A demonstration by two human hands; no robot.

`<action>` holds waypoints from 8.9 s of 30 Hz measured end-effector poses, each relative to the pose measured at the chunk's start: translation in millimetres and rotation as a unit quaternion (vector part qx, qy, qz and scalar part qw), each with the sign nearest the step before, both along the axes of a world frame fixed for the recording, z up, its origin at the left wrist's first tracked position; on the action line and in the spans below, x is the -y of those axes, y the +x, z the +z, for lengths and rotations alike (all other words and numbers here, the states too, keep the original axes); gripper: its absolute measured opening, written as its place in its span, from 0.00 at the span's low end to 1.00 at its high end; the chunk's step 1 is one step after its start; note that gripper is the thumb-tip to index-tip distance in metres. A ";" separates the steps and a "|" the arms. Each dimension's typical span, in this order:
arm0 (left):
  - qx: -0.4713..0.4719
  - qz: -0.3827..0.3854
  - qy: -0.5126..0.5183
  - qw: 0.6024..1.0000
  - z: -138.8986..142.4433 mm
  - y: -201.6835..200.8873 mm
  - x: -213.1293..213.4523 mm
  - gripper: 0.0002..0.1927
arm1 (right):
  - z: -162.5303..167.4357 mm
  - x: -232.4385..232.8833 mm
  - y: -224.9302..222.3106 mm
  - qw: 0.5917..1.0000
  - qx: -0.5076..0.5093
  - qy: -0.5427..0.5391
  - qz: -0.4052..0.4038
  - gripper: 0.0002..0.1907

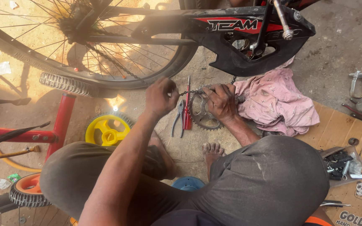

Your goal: The person is repairing a bicycle's chain and crankset. They use pliers to adjust the chain and a hammer to tap the crankset into place. The person also handles a bicycle wheel and places it on the floor.

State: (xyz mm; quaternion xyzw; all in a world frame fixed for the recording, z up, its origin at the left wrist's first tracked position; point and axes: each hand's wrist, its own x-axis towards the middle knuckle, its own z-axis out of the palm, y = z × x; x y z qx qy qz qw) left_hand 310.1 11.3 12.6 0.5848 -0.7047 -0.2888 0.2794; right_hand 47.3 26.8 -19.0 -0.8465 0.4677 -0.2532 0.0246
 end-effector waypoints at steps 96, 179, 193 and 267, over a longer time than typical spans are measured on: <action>0.139 -0.063 0.161 0.975 6.4 -52.6 8.4 0.12 | -23.6 -8.8 -22.4 0.994 0.070 -0.043 -0.072 0.17; 0.098 -0.013 0.205 0.974 -5.6 -57.5 7.5 0.11 | 113.1 -65.7 -22.1 0.926 -0.011 0.353 -0.135 0.27; 0.112 -0.016 0.152 0.982 -15.4 -58.3 6.2 0.10 | 108.6 -67.2 -21.5 0.983 0.091 0.151 -0.039 0.23; 0.106 -0.021 0.176 0.978 -11.1 -58.4 4.5 0.12 | 96.9 -73.6 -26.6 0.946 0.022 0.306 -0.106 0.25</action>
